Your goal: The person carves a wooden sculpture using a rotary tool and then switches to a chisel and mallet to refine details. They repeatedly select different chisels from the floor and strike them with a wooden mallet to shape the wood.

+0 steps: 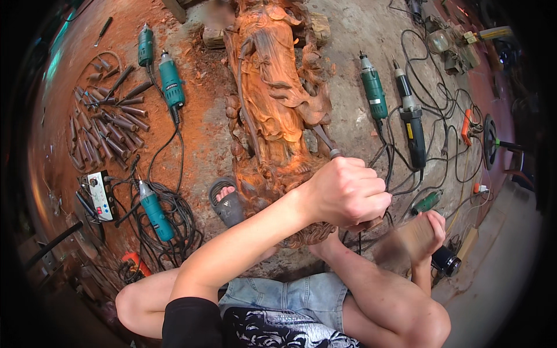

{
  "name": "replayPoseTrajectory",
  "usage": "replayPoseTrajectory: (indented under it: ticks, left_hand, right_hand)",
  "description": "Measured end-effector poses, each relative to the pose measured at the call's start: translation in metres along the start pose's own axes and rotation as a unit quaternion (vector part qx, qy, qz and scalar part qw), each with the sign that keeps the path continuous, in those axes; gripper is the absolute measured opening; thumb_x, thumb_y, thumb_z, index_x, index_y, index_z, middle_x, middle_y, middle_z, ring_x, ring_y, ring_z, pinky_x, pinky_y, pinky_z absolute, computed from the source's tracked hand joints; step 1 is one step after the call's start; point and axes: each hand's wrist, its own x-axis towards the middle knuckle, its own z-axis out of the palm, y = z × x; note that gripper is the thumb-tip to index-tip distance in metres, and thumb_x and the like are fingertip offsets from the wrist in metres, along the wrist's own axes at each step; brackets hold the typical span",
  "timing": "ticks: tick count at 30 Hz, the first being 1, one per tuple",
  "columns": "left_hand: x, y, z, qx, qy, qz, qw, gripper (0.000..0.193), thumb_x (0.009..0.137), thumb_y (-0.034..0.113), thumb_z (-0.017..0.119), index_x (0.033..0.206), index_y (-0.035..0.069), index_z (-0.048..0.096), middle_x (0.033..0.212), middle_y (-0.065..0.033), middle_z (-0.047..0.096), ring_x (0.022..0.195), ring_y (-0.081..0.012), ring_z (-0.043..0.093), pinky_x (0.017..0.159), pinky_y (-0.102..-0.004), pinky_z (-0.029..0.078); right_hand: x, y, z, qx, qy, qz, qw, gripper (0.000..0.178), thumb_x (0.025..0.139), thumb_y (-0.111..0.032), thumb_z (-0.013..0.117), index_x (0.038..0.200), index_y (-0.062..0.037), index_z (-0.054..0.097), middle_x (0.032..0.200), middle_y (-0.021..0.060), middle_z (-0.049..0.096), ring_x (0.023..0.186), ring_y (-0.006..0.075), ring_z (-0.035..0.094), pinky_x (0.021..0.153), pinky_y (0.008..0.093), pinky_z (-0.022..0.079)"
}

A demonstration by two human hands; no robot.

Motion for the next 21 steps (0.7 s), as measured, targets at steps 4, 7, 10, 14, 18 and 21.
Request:
replayPoseTrajectory:
  ticks: [4,7,10,14,18,21]
  left_hand:
    - [0.001,0.001,-0.001,0.007,-0.003,0.001,1.000,0.036,0.075,0.007,0.076,0.061,0.013,0.043,0.058,0.0021,0.040,0.048,-0.0160,0.046,0.044,-0.0318,0.034]
    - [0.000,0.001,-0.003,-0.014,-0.023,-0.005,1.000,0.036,0.074,0.009,0.076,0.061,0.013,0.043,0.058,0.0022,0.038,0.048,-0.0158,0.045,0.044,-0.0318,0.034]
    - [-0.006,0.002,-0.010,-0.084,-0.084,-0.016,0.993,0.036,0.074,0.010,0.075,0.060,0.013,0.042,0.059,0.0020,0.036,0.048,-0.0151,0.045,0.044,-0.0317,0.033]
    - [-0.009,0.006,-0.016,-0.042,-0.080,0.030,0.995,0.037,0.073,0.009,0.077,0.059,0.012,0.043,0.058,0.0018,0.035,0.048,-0.0149,0.043,0.044,-0.0321,0.030]
    - [-0.011,0.003,-0.012,-0.036,-0.058,0.040,0.997,0.037,0.073,0.008,0.079,0.059,0.012,0.045,0.058,0.0023,0.035,0.048,-0.0143,0.042,0.044,-0.0321,0.029]
    - [-0.012,0.002,-0.012,-0.039,-0.058,0.050,0.996,0.035,0.073,0.007,0.079,0.060,0.011,0.047,0.059,0.0023,0.035,0.048,-0.0142,0.042,0.044,-0.0318,0.029]
  right_hand:
    - [-0.021,0.009,0.013,-0.026,0.040,0.026,0.999,0.062,0.074,0.014,0.083,0.124,-0.0049,0.051,0.100,0.0181,0.069,0.084,0.0339,0.070,0.074,0.0415,0.058]
    - [-0.015,0.002,0.005,-0.044,-0.010,0.044,0.998,0.065,0.073,0.007,0.085,0.127,-0.0049,0.051,0.101,0.0185,0.069,0.086,0.0338,0.070,0.076,0.0414,0.059]
    - [-0.019,-0.001,0.001,0.011,-0.036,0.082,0.996,0.068,0.071,-0.001,0.087,0.129,-0.0042,0.052,0.105,0.0187,0.068,0.090,0.0350,0.070,0.079,0.0417,0.058]
    - [-0.015,-0.014,0.003,0.020,-0.044,0.134,0.990,0.068,0.067,-0.004,0.090,0.126,-0.0027,0.056,0.107,0.0174,0.069,0.094,0.0361,0.069,0.084,0.0435,0.055]
    - [-0.015,-0.014,0.002,0.023,-0.064,0.147,0.987,0.070,0.066,-0.006,0.091,0.126,-0.0024,0.056,0.107,0.0180,0.069,0.094,0.0365,0.069,0.084,0.0433,0.055]
    - [-0.009,-0.018,0.000,0.032,-0.078,0.154,0.985,0.070,0.065,-0.006,0.091,0.126,-0.0023,0.056,0.106,0.0183,0.069,0.094,0.0369,0.069,0.084,0.0433,0.055]
